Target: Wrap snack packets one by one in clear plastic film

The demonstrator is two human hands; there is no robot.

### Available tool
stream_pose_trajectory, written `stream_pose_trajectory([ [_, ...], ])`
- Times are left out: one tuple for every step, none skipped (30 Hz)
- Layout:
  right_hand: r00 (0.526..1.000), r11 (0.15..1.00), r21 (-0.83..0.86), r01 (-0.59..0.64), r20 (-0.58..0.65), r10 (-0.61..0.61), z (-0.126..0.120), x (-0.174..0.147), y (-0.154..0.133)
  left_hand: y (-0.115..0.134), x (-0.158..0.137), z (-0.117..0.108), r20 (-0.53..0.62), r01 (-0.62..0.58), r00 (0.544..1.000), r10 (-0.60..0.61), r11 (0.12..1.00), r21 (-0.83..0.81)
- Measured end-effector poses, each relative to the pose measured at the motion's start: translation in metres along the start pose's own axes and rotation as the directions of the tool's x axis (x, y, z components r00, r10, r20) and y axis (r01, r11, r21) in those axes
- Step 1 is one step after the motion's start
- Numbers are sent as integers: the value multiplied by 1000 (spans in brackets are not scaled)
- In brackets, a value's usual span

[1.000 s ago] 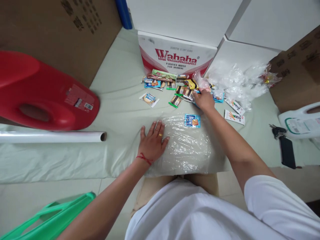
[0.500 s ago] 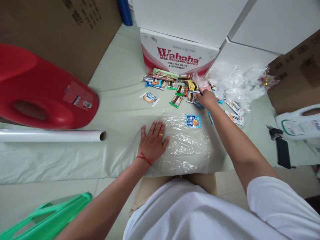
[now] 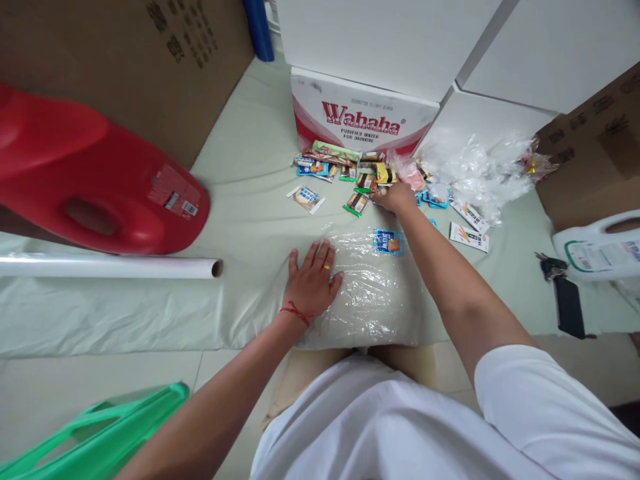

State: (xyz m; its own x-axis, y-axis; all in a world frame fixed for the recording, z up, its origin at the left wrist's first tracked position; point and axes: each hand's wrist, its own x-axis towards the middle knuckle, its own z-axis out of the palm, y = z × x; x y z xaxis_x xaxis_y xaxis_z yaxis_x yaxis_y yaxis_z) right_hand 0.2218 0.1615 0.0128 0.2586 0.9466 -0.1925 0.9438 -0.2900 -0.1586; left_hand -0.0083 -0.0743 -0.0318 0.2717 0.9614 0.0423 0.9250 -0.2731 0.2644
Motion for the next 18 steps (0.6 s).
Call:
stream_pose_trajectory([
  [1000, 1000, 7, 7, -2, -7, 1, 0, -1, 0, 0, 0, 4, 0, 1000, 0, 1000, 2],
  [1000, 1000, 8, 14, 3, -14, 1, 0, -2, 0, 0, 0, 7, 1, 1000, -1, 1000, 3],
  [1000, 1000, 4, 19, 11, -19, 0, 0, -1, 1, 0, 0, 10, 5, 1000, -5, 1000, 2],
  [999, 1000, -7, 22, 25, -22, -1, 0, 0, 1, 0, -1, 12, 10, 1000, -10, 1000, 0],
  [999, 999, -23, 26, 40, -26, -4, -1, 3, 1, 0, -1, 12, 15, 1000, -15, 1000, -4],
  [998, 999, -39, 31, 57, -29, -8, -2, 7, 1, 0, -1, 12, 21, 1000, -21, 1000, -8],
  [997, 998, -52, 35, 72, -31, -13, -5, 13, 2, 0, -1, 11, 26, 1000, -25, 1000, -11],
  [996, 997, -62, 37, 84, -32, -18, -9, 20, 2, 0, -1, 9, 30, 1000, -30, 999, -13],
  [995, 997, -62, 47, 94, -41, -24, -15, 28, 2, 0, -1, 8, 33, 999, -33, 999, -14],
  [991, 996, -47, 81, 107, -76, -30, -23, 37, 2, 0, -1, 7, 36, 999, -36, 999, -15],
  [982, 989, -14, 148, 123, -145, -35, -33, 46, 2, 0, 0, 6, 37, 999, -37, 999, -16],
  [959, 969, 35, 246, 134, -248, -39, -45, 55, 2, 0, 0, 5, 35, 999, -35, 999, -17],
  [919, 927, 93, 362, 132, -372, -42, -58, 63, 2, 0, 0, 4, 32, 999, -32, 999, -19],
  [859, 864, 150, 481, 120, -499, -42, -72, 69, 2, 0, 1, 3, 29, 1000, -29, 999, -20],
  [788, 789, 195, 582, 103, -607, -40, -88, 73, 2, 0, 1, 2, 26, 1000, -26, 999, -19],
  [721, 720, 221, 658, 92, -687, -35, -103, 75, 1, 0, 1, 0, 24, 1000, -24, 1000, -17],
  [666, 666, 230, 709, 90, -740, -29, -117, 75, 1, 0, 1, -2, 23, 1000, -23, 1000, -13],
  [625, 630, 228, 743, 101, -774, -20, -130, 73, 2, 0, 1, -3, 22, 1000, -22, 1000, -8],
])
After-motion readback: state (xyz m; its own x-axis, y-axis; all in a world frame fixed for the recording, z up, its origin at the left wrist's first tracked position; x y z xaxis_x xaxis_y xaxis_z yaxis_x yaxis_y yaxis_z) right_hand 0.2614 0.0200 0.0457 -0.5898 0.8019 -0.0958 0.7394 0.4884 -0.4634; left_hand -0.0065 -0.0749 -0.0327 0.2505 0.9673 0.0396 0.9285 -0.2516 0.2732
